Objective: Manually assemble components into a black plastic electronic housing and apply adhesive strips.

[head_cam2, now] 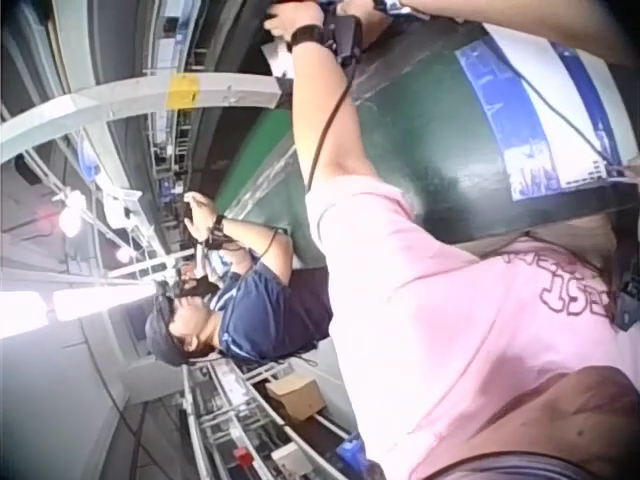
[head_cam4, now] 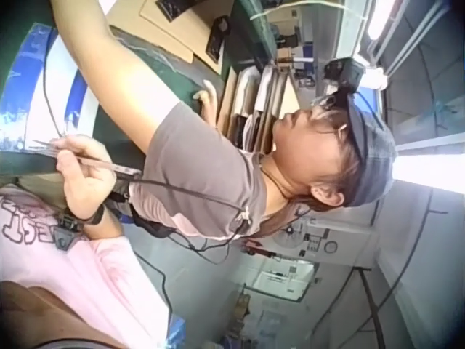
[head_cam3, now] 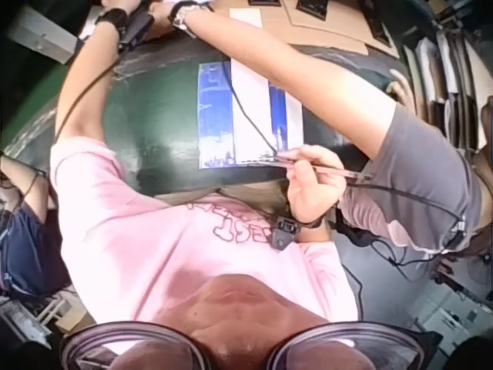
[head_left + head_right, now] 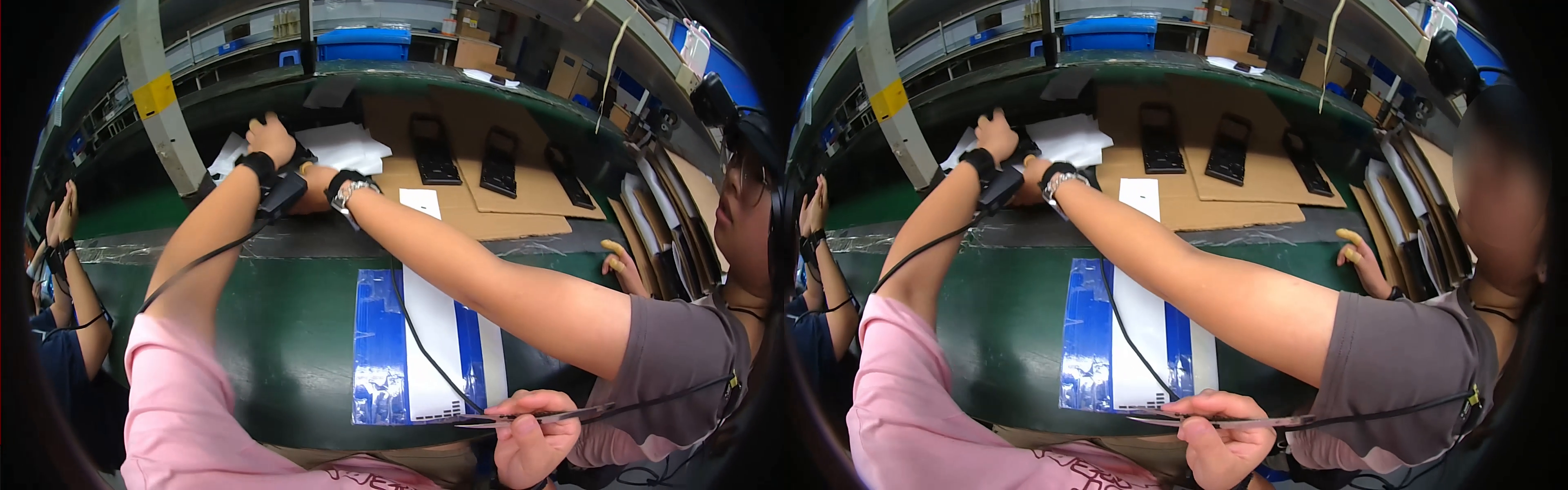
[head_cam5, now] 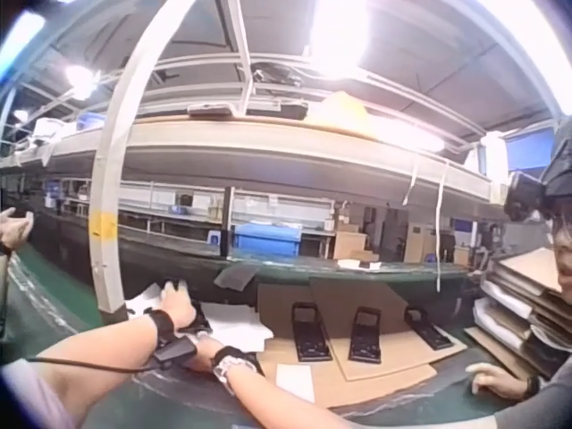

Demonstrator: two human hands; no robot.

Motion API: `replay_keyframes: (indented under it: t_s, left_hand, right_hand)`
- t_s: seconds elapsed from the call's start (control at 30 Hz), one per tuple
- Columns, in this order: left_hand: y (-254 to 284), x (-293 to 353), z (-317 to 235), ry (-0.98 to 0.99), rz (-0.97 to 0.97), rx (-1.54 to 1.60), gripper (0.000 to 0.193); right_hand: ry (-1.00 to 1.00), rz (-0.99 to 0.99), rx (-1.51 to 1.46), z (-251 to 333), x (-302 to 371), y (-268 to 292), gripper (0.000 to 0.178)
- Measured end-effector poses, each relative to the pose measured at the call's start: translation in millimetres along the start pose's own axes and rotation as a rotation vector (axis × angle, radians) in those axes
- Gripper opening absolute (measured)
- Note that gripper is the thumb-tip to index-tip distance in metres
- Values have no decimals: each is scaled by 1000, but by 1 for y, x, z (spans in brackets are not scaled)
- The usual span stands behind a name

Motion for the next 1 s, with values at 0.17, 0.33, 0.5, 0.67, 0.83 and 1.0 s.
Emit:
replay_keyframes:
  t_s: [0.17,0.33,0.5,0.67,0.83,1.0]
  left_hand:
    - [123,66,-70,-661,61,731,33]
    - [45,72,-148,-482,428,713,20]
    - [-92,-29,-93,-394,620,733,28]
    - [-111,49,-169,-348,542,102,35]
    - [-106,61,-166,-323,317,261,23]
    - [-51,76,-126,-185,158,727,20]
  right_hand:
    - [19,113,-30,29,18,6,20]
    - [93,143,71,62,38,12,20]
    - [129,303,154,63,27,16,20]
    - [119,305,319,45,2,31,21]
    - [-74,106,223,19,-7,28,18]
    - [-147,-21,151,15,-5,21,15]
Point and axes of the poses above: each hand's wrist, its own x-axis away from the middle knuckle, its own y-axis out of the back of the hand, z = x × y, the point moved 2 cm from there along -x, towards the middle knuckle, and after that the axes turned 7 degrees about x, right-handed, at the moved point
